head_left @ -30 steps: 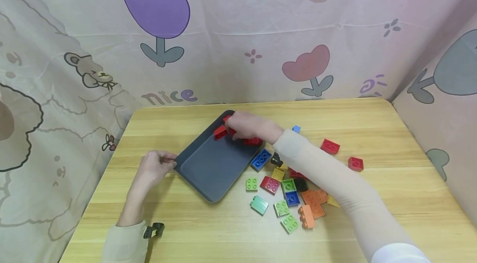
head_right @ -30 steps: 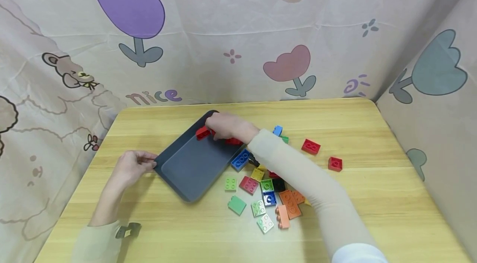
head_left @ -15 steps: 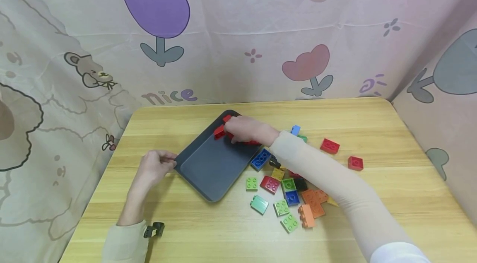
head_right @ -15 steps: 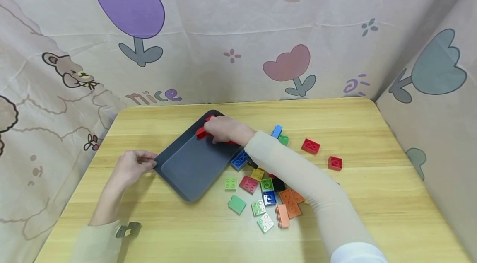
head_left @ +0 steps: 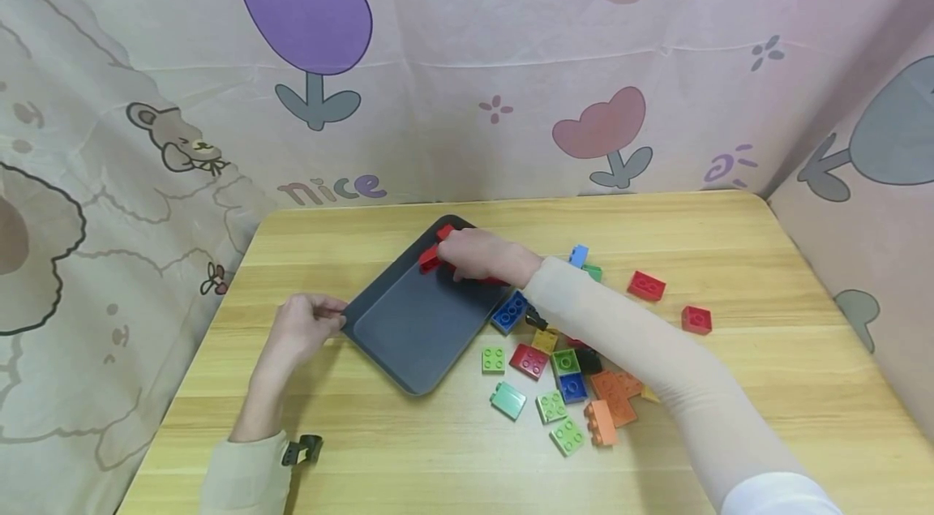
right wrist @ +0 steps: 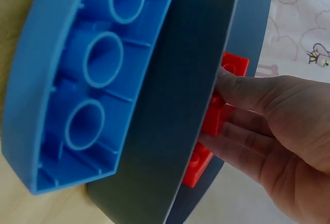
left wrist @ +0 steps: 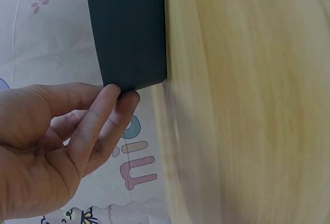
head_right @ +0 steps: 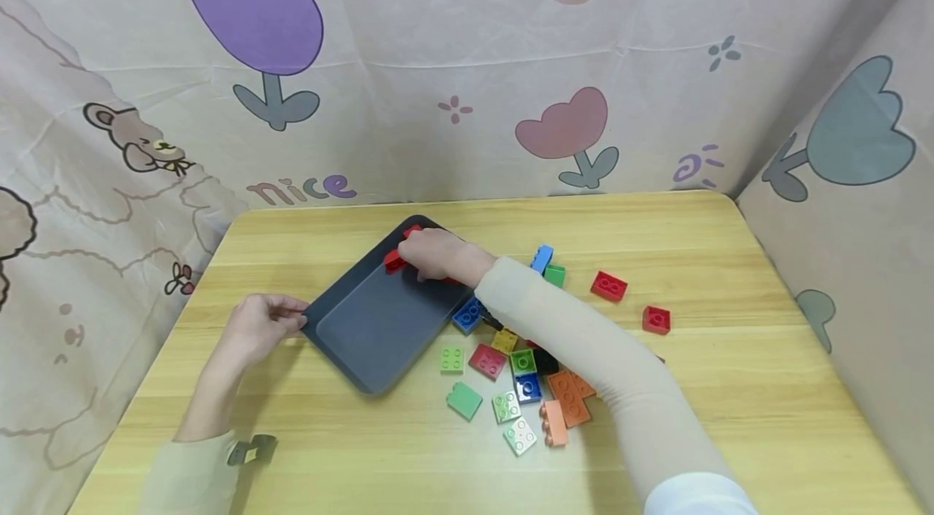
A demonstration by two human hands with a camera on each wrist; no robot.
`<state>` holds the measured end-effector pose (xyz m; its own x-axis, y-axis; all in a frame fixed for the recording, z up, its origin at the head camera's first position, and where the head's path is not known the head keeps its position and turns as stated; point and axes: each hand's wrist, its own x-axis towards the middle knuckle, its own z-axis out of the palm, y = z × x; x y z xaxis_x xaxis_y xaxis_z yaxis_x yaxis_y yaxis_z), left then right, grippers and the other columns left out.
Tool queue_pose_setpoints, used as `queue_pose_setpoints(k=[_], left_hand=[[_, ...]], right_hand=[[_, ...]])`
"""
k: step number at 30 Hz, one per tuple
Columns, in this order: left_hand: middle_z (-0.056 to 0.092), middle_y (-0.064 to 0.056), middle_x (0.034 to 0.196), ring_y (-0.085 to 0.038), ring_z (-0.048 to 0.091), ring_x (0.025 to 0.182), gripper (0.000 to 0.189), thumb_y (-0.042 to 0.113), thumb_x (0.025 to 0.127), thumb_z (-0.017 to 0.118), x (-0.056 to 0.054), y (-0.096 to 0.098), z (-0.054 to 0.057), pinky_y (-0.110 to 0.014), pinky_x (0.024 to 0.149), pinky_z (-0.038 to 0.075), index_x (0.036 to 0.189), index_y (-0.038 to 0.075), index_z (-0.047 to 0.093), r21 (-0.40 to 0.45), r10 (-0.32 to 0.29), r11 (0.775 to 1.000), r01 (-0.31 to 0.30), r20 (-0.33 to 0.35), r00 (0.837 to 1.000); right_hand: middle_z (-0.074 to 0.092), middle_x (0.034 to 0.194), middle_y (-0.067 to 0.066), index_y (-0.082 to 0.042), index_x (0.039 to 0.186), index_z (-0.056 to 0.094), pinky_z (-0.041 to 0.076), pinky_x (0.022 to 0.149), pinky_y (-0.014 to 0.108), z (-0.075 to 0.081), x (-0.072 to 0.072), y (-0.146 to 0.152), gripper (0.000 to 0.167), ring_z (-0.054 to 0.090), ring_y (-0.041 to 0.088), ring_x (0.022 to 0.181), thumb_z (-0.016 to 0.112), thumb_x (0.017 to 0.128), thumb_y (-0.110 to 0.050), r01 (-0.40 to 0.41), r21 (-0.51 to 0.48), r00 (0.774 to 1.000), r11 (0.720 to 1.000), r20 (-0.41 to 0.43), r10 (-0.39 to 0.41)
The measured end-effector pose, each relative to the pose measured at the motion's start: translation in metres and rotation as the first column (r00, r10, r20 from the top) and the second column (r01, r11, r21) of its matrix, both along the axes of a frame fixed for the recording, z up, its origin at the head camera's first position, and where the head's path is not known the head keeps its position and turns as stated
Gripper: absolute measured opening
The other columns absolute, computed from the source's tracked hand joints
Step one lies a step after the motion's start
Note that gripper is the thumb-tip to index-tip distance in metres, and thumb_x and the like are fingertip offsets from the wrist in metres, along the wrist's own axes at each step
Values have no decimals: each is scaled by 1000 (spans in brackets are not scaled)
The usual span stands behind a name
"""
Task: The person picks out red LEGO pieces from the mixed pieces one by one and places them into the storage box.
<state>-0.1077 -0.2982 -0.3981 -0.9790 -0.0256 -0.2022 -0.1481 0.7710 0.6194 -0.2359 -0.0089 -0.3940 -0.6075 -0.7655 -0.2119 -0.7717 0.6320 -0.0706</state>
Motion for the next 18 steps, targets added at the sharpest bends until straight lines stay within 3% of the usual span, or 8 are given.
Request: queue_pose_setpoints(k=[18], left_hand=[[79, -19, 98, -20, 75, 82, 20, 3, 95, 70, 0, 0, -2, -28, 69, 55, 113, -5, 77, -2, 4, 1000, -4, -4, 1000]], right_hand=[[78, 110, 8, -9, 119, 76, 60, 97, 37, -2, -4, 2, 29, 68, 23, 93, 82, 94, -21, -11, -40, 1000, 999, -15, 10]])
